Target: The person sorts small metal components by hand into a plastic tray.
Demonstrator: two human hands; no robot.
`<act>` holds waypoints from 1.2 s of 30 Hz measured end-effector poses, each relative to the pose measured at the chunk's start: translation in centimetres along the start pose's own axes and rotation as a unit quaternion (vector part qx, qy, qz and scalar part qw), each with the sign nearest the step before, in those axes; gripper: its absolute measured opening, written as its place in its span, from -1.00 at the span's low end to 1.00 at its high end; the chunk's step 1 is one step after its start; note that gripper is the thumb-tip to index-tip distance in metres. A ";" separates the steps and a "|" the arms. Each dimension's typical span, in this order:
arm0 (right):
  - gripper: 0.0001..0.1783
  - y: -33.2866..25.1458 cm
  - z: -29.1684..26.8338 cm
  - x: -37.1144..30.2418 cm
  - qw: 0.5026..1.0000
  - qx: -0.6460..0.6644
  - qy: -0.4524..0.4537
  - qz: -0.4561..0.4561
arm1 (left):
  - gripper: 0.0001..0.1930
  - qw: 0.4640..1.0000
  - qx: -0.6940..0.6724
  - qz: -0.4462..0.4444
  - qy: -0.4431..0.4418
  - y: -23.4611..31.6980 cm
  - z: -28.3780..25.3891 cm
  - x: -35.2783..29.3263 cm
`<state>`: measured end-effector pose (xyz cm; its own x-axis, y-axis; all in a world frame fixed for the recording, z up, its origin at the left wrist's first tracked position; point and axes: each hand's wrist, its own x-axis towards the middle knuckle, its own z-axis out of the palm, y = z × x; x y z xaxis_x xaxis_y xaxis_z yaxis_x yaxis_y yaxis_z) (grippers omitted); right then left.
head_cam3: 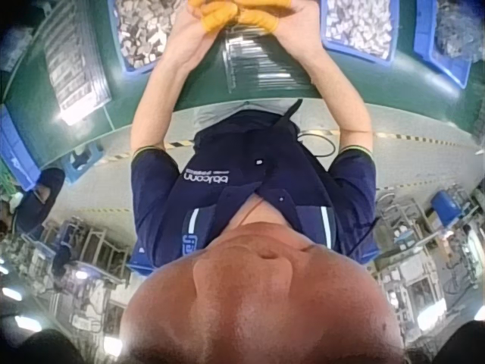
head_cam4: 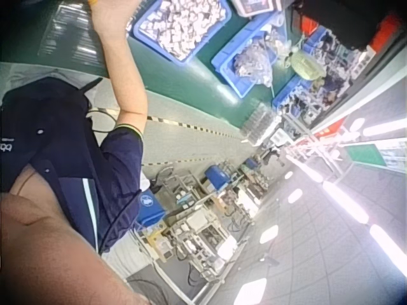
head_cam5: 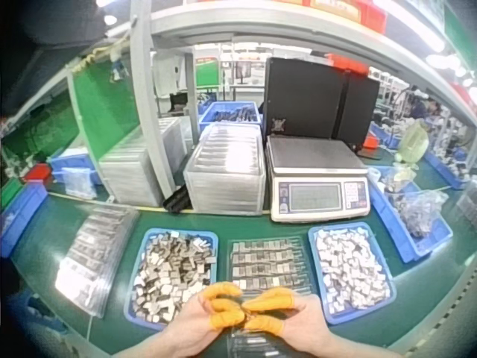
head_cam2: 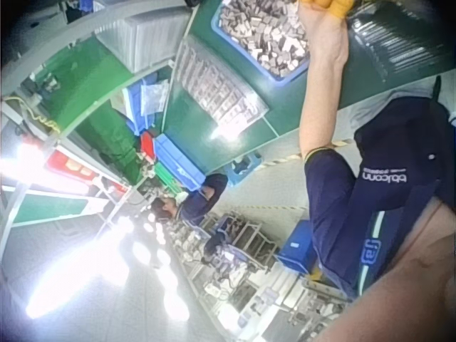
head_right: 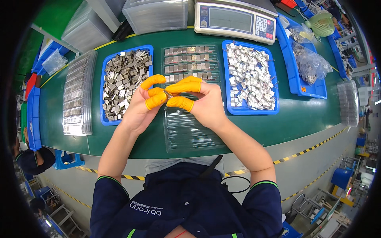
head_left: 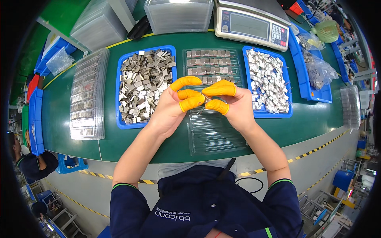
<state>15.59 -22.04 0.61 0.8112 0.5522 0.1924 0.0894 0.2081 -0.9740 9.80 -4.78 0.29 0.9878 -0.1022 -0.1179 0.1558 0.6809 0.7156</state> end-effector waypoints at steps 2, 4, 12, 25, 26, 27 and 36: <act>-0.66 0.5 -0.3 -0.3 1.000 0.001 0.000 -0.005 | -0.63 1.000 0.003 -0.020 -0.008 0.0 0.3 -0.2; -0.66 0.2 -0.2 -0.5 1.000 0.002 -0.003 -0.010 | -0.65 0.999 -0.018 -0.034 -0.013 -0.1 0.4 -0.1; -0.80 -2.5 0.6 -0.1 0.884 -0.370 0.135 -0.254 | -0.69 0.976 0.176 0.077 0.103 1.5 2.3 0.1; -0.74 -0.9 1.8 -1.4 0.860 -0.423 0.007 -0.285 | -0.80 0.889 0.401 0.172 0.137 -1.7 0.3 -3.3; -0.74 -0.9 2.1 -1.6 0.879 -0.408 0.033 -0.242 | -0.80 0.890 0.400 0.173 0.137 -1.8 0.3 -3.4; -0.74 -1.0 2.2 -1.7 0.896 -0.393 0.060 -0.198 | -0.81 0.872 0.436 0.169 0.143 -1.6 0.8 -3.3; -0.82 0.4 1.3 0.5 0.784 -0.579 0.035 -0.221 | -0.81 0.658 0.661 0.289 0.215 1.0 -0.1 -3.9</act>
<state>15.27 -20.65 0.46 0.5792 0.5793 0.5735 0.8028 -0.5277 -0.2777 6.08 -3.60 1.44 0.8357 0.3052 0.4566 -0.0942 -0.7394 0.6667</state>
